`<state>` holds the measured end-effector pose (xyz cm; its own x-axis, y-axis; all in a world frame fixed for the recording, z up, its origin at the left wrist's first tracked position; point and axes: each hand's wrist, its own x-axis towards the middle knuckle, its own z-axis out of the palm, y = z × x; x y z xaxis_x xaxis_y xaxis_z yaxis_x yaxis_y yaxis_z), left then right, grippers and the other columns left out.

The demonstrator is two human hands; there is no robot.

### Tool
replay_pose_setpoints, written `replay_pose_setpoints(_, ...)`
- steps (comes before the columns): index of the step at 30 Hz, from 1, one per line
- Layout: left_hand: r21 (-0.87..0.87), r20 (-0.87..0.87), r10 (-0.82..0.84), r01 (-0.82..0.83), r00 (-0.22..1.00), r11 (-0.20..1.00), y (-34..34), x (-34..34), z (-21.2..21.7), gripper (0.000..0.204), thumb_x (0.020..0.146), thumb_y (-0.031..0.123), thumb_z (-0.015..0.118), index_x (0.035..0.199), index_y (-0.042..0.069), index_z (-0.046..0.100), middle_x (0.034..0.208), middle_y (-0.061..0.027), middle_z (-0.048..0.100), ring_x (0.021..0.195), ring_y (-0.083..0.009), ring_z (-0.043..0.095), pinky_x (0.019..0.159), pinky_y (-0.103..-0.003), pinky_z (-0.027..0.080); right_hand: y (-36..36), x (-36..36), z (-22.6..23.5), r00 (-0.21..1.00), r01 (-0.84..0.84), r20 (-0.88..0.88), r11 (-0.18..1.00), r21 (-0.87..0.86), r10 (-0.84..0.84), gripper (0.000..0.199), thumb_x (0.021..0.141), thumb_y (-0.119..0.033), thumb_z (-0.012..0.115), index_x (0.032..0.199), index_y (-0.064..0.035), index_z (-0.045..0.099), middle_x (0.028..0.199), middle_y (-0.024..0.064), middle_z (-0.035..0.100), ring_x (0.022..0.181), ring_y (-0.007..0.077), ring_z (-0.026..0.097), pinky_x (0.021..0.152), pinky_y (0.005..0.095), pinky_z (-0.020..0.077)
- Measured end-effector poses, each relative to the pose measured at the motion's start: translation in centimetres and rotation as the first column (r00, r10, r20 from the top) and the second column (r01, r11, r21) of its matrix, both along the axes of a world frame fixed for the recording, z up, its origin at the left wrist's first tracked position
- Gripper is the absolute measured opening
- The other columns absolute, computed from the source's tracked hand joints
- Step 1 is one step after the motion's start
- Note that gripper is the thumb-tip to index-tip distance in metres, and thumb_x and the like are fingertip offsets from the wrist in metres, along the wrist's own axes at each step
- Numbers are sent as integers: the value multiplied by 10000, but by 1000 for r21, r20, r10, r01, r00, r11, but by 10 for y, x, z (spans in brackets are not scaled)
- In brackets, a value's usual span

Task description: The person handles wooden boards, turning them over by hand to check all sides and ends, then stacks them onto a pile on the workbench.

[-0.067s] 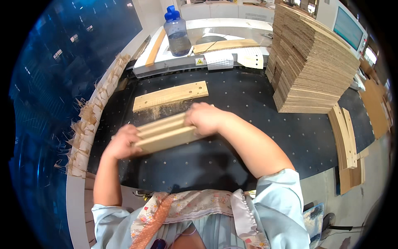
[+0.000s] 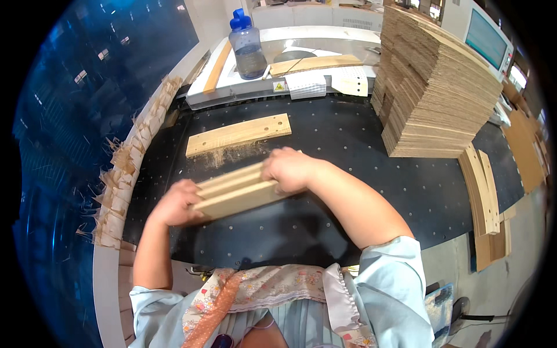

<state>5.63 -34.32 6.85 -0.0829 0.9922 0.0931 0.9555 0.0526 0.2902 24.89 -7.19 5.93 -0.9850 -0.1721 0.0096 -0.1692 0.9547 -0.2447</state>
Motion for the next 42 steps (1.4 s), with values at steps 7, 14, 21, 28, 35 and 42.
replay_pose_setpoints(7, -26, -35, -40, 39, 999, 999, 3, 20, -5, 289, 563, 154, 781, 833, 110, 686, 903, -25, 615, 956, -276, 505, 860, -385, 404, -33, 1, 4, 998, -60, 22, 997, 45, 59, 310, 669, -223, 669, 974, -172, 688, 1095, 59, 576, 1183, 301, 411, 1042, 623, 220)
replay_pose_setpoints(14, -53, -240, -7, -6, 971, 999, -14, 27, 24, 281, 541, 169, 785, 789, 109, 667, 859, -37, 594, 993, -289, 519, 858, -429, 393, -68, -29, 0, 982, -108, -157, 994, -5, 106, 200, 638, -198, 669, 821, -129, 712, 935, 31, 599, 1004, 269, 462, 861, 435, 375)
replay_pose_setpoints(21, 851, -360, 437, 98, 824, 517, -21, 91, 133, 410, 717, 73, 667, 1116, 44, 582, 1249, -150, 484, 1201, -293, 442, 1011, -401, 331, -55, -14, -1, 757, -218, -614, 799, -561, -225, 258, 653, -215, 736, 854, -66, 674, 962, 69, 567, 1021, 282, 452, 894, 398, 374)
replay_pose_setpoints(28, 492, 818, -151, -539, 556, 684, 38, 87, 4, 938, 720, 322, 738, 1412, -2, 194, 1382, -133, 326, 1289, -244, 310, 1057, -380, 257, -83, -15, -38, 821, -372, -470, 322, -871, -323, 342, 657, -139, 768, 980, -59, 685, 1137, 97, 573, 1116, 270, 466, 963, 376, 358)
replay_pose_setpoints(35, 624, 762, -356, -466, 541, 627, 55, 108, -6, 587, 858, 211, 578, 1331, -8, 310, 1295, -118, 417, 1203, -217, 397, 1021, -364, 298, -68, 1, -35, 826, -350, -486, 416, -839, -286, 332, 678, -132, 756, 985, -36, 672, 1147, 104, 558, 1144, 262, 454, 966, 362, 360)
replay_pose_setpoints(42, 674, 731, -458, -434, 506, 597, 58, 109, -10, 566, 869, 192, 561, 1339, 12, 303, 1287, -109, 438, 1210, -226, 400, 1030, -372, 295, -74, 5, -31, 853, -309, -421, 350, -884, -310, 273, 710, -158, 746, 943, -33, 678, 1151, 113, 538, 1180, 259, 426, 1004, 356, 319)
